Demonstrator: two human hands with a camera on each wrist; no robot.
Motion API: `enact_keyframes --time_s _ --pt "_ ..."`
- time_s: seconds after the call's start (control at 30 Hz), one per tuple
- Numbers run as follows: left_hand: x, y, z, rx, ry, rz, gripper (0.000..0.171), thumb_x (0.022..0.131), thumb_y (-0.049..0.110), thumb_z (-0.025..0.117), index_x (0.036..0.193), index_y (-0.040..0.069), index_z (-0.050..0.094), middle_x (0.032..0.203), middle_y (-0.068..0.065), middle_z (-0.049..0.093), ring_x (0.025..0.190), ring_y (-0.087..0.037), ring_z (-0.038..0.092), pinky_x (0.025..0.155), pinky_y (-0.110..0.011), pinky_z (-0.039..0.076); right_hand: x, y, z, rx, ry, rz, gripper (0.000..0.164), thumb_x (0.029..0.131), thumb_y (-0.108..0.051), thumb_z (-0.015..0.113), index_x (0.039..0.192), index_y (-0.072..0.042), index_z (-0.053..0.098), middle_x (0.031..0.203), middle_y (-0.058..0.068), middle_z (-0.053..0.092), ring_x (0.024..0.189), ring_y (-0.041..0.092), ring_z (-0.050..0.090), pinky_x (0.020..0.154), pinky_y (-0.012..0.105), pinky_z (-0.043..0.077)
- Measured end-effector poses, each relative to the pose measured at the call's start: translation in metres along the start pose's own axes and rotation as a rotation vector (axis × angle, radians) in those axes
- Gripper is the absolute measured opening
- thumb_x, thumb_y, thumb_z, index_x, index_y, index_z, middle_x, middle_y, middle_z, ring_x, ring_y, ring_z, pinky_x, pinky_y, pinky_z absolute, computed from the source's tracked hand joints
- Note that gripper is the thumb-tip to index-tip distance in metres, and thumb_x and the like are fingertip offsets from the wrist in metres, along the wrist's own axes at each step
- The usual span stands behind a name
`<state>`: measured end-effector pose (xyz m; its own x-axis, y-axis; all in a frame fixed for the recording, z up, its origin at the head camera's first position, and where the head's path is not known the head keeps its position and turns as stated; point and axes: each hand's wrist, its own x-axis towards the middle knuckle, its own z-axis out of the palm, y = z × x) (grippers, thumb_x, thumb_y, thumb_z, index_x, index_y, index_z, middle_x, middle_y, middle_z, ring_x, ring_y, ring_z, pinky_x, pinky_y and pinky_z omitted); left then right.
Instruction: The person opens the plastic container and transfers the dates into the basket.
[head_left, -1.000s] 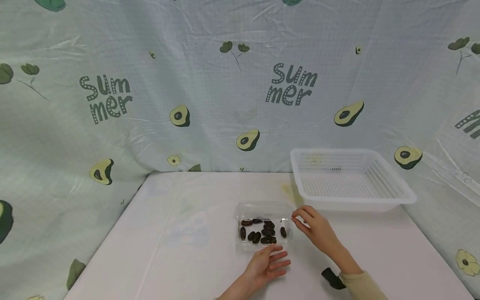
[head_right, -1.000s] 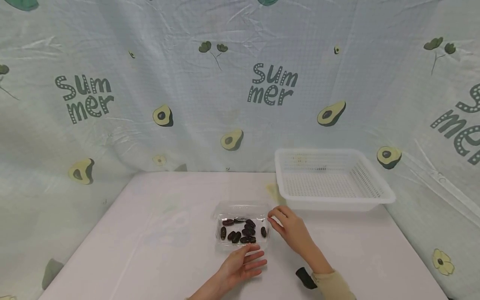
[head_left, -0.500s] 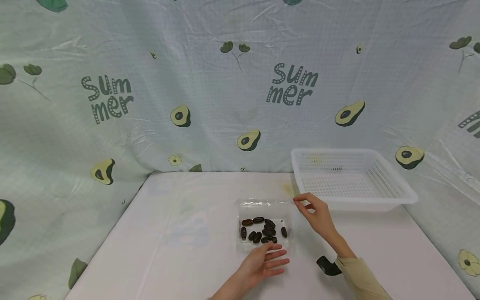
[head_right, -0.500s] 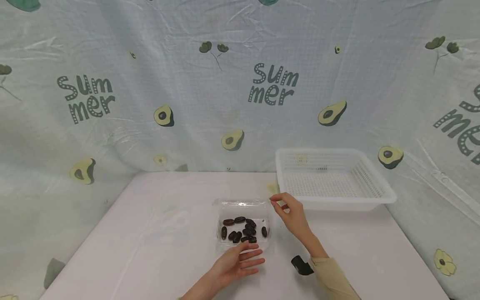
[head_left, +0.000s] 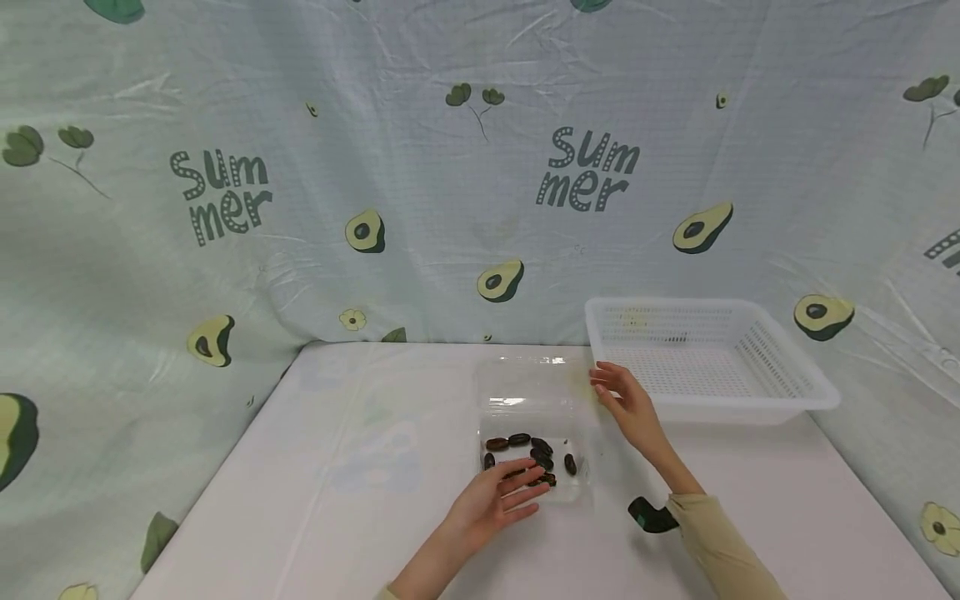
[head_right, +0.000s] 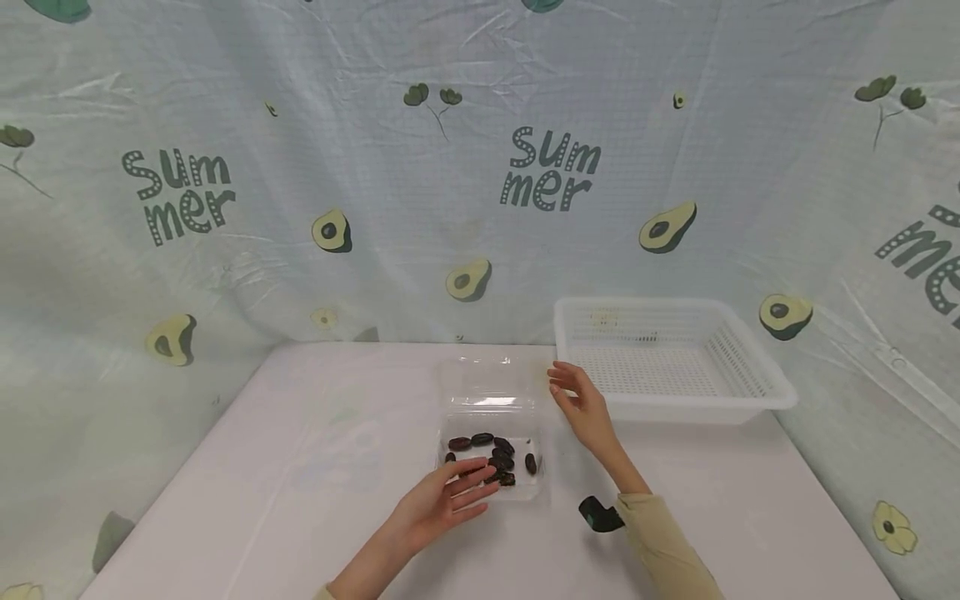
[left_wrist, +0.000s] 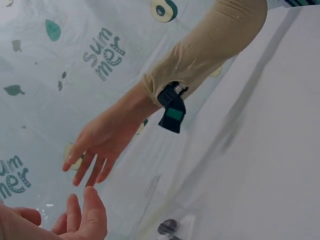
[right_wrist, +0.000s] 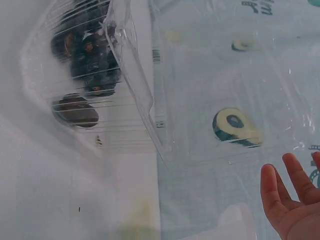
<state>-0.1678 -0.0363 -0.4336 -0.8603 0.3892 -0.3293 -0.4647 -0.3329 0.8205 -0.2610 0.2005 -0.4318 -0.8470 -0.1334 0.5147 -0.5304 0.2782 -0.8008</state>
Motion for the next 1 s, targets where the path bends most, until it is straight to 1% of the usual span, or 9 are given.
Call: enact_keyframes --time_s 0.1,0.2,0.33,0.47,0.57,0.63,0.83,0.93,1.0 --pt "-0.001 0.009 -0.009 -0.003 0.014 0.037 0.05 0.092 0.03 0.045 0.13 -0.002 0.04 0.124 -0.014 0.055 0.101 -0.017 0.062 0.092 -0.038 0.044 0.0 0.003 -0.002 0.069 -0.022 0.017 0.036 0.091 -0.006 0.048 0.125 0.007 0.041 0.116 0.031 0.05 0.1 -0.006 0.053 0.074 0.011 0.046" --pt "-0.001 0.017 -0.017 0.002 0.022 0.064 0.051 0.093 0.03 0.043 0.132 -0.003 0.036 0.122 -0.01 0.057 0.101 -0.016 0.061 0.093 -0.036 0.044 -0.003 0.004 -0.003 0.082 -0.021 0.009 0.035 0.091 -0.005 0.048 0.122 0.009 0.042 0.114 0.033 0.05 0.099 -0.006 0.054 0.073 0.013 0.047" --pt "-0.002 0.025 -0.026 0.013 0.036 0.079 0.048 0.096 0.029 0.039 0.131 -0.003 0.036 0.123 -0.007 0.057 0.102 -0.014 0.061 0.096 -0.038 0.041 -0.006 0.005 -0.005 0.08 -0.023 -0.012 0.032 0.09 -0.002 0.048 0.12 0.009 0.044 0.112 0.033 0.051 0.098 -0.006 0.055 0.074 0.014 0.048" --pt "-0.002 0.031 -0.034 0.051 0.044 0.094 0.051 0.096 0.03 0.039 0.134 -0.002 0.033 0.131 -0.012 0.05 0.106 -0.014 0.059 0.097 -0.037 0.041 -0.011 0.006 -0.007 0.018 -0.029 -0.044 0.031 0.088 0.002 0.05 0.119 0.006 0.048 0.111 0.029 0.054 0.097 -0.007 0.054 0.073 0.012 0.047" --pt "-0.002 0.034 -0.041 0.116 0.046 0.116 0.052 0.096 0.029 0.039 0.136 -0.003 0.029 0.138 -0.018 0.039 0.112 -0.018 0.055 0.099 -0.039 0.038 -0.015 0.006 -0.009 -0.099 -0.034 -0.071 0.031 0.086 0.003 0.053 0.117 0.001 0.052 0.108 0.022 0.059 0.095 -0.004 0.056 0.07 0.014 0.047" --pt "-0.001 0.036 -0.046 0.158 0.055 0.136 0.052 0.096 0.026 0.039 0.137 -0.004 0.028 0.139 -0.02 0.037 0.115 -0.021 0.053 0.1 -0.04 0.037 -0.017 0.005 -0.01 -0.185 -0.046 -0.08 0.031 0.085 0.002 0.056 0.115 -0.002 0.055 0.107 0.017 0.062 0.094 0.003 0.058 0.069 0.017 0.047" --pt "-0.001 0.043 -0.053 0.328 0.139 0.217 0.046 0.095 0.021 0.041 0.132 -0.006 0.036 0.132 -0.021 0.045 0.113 -0.024 0.055 0.09 -0.034 0.045 -0.022 0.001 -0.011 -0.346 -0.132 -0.118 0.03 0.084 -0.004 0.059 0.114 -0.005 0.056 0.107 0.011 0.062 0.092 0.021 0.059 0.07 0.026 0.049" --pt "-0.001 0.045 -0.051 0.448 0.19 0.274 0.041 0.093 0.017 0.045 0.127 -0.006 0.043 0.127 -0.024 0.05 0.106 -0.025 0.059 0.086 -0.035 0.047 -0.023 0.002 -0.01 -0.405 -0.175 -0.165 0.03 0.082 -0.002 0.061 0.112 -0.004 0.057 0.105 0.01 0.062 0.09 0.024 0.059 0.07 0.031 0.05" --pt "-0.001 0.045 -0.049 0.57 0.208 0.337 0.038 0.09 0.012 0.049 0.123 -0.006 0.047 0.122 -0.026 0.053 0.103 -0.029 0.059 0.083 -0.037 0.047 -0.023 0.003 -0.008 -0.452 -0.2 -0.195 0.031 0.08 -0.002 0.063 0.111 -0.004 0.058 0.105 0.008 0.062 0.09 0.024 0.058 0.07 0.034 0.049"
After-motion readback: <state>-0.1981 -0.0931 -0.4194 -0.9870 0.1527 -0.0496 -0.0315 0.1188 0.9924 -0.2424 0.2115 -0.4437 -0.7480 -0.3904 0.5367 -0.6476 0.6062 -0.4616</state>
